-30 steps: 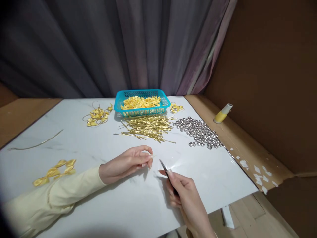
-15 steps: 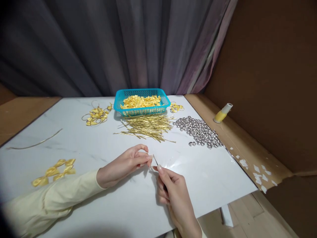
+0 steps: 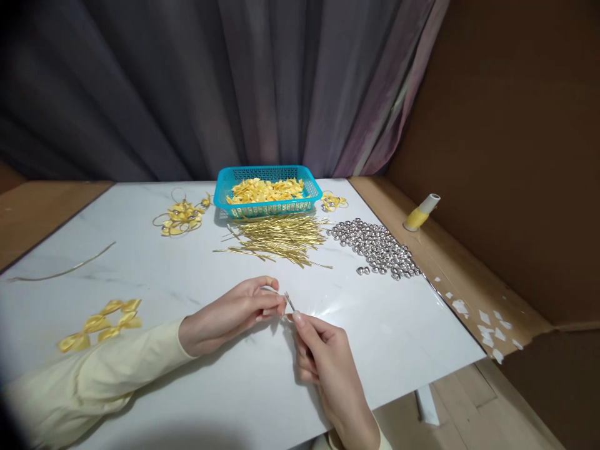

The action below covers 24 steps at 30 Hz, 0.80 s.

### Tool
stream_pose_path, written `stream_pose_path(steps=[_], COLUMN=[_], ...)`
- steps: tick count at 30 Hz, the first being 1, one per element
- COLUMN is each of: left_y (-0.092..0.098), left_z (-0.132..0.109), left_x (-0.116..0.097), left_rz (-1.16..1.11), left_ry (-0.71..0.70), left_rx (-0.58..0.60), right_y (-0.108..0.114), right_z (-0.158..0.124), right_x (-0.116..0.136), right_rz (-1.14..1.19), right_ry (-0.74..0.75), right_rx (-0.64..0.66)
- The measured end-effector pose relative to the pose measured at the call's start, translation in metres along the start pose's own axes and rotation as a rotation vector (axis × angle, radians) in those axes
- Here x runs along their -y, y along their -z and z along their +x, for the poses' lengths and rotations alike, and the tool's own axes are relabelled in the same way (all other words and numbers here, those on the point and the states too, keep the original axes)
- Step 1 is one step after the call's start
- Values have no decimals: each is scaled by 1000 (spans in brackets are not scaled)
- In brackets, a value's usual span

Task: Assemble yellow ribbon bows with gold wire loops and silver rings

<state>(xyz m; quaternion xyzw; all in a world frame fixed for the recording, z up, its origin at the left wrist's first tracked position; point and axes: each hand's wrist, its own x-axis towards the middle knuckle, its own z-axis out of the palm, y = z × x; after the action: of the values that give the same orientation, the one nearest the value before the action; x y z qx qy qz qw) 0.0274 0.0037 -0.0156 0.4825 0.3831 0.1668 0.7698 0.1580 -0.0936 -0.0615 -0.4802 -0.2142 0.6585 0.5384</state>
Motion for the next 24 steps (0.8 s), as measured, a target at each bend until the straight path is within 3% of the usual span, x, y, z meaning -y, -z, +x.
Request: stream_pose_path(steps=[12,24], left_y=[1,-2], left_z=[-2,-2], left_x=[-10,-5], left_rz=[-78,-45], left_ry=[-33,40], left_rx=[-91,-22], right_y=[2,3], right_z=[-3,1], right_x=[3,-2], right_rz=[23,-8], right_ry=[-43,-25], right_rx=[8,27])
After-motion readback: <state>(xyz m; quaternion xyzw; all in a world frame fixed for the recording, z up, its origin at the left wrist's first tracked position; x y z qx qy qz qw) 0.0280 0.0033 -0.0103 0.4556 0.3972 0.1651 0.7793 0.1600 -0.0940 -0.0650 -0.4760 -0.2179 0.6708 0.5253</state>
